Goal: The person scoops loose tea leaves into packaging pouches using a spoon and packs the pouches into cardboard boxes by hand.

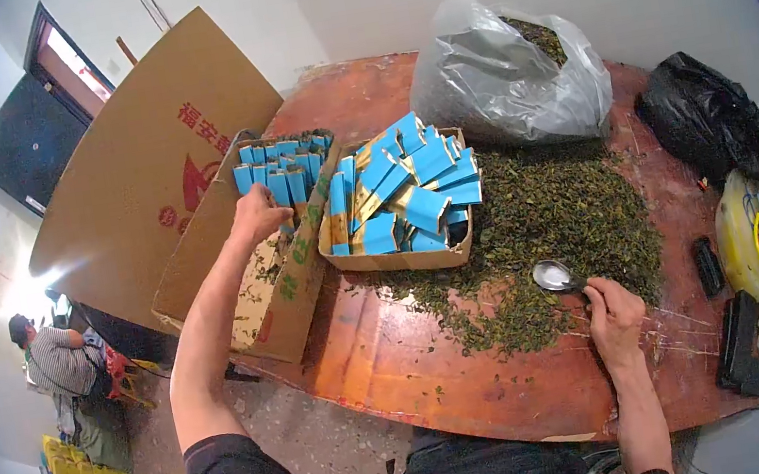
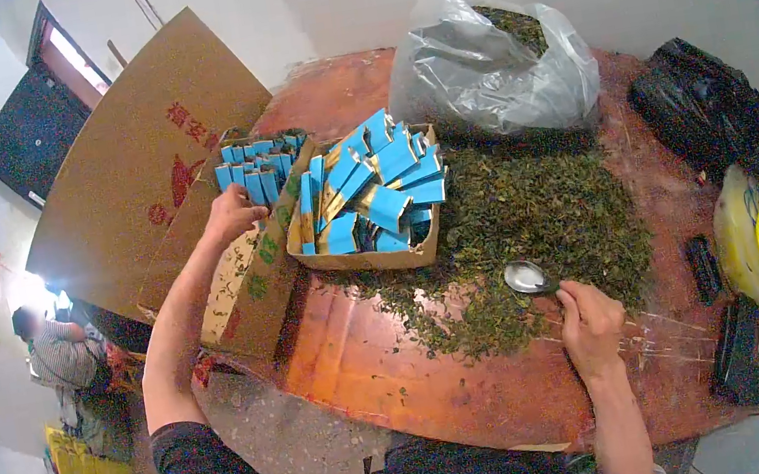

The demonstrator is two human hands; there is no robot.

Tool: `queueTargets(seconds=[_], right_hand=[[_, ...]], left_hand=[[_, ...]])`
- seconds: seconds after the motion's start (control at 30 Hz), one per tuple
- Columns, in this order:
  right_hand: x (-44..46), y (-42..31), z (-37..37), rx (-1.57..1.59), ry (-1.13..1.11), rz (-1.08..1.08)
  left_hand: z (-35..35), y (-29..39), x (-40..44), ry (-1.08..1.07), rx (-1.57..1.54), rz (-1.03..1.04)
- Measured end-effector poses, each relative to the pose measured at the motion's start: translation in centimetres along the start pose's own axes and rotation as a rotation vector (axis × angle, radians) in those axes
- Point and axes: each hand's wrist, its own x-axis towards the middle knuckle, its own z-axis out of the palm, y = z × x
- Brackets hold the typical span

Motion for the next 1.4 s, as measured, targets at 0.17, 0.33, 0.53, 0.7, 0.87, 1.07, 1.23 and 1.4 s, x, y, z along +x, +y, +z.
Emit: queueTargets(seconds=[0.17,0.33,0.53,0.7,0.87,1.07,1.23,1.4], right_hand=[[0.0,0.0,-0.1,-0.021,-0.008,0.002],[-0.1,-0.2,-0.1,-0.01,-0.023,0.003],[0.1,-0.5,0.0,0.04,0.02,-0.031],[0.1,-0.4,-0.2,0.034,0.019,-0.014],[-0.4,-0.3,0.0,0.057,0.033,-0.002],[-0.2,0.0,0.3,0.039,0.053,-0.036],[-0.1,-0.1,0.3,0.037,0.033,-0.044],[-0.3,0.0,0.3,0.033,0.028,-0.032]], left_hand=[[-3.3,3.9,-3.6,0.2,0.099,0.173],[-5.0,11.7,-10.7,0.096,0.005,0.409],[-1.8,15.7,-13.6,-0.161,0.125,0.642],[0.4,15.5,-12.9,-0.271,0.189,0.695],[1.5,14.7,-12.0,-0.319,0.236,0.646],[2.7,13.5,-11.6,-0.201,0.191,0.729],[2.4,14.3,-12.8,-0.204,0.143,0.646],[2.8,14.4,-13.2,-0.101,0.12,0.666]])
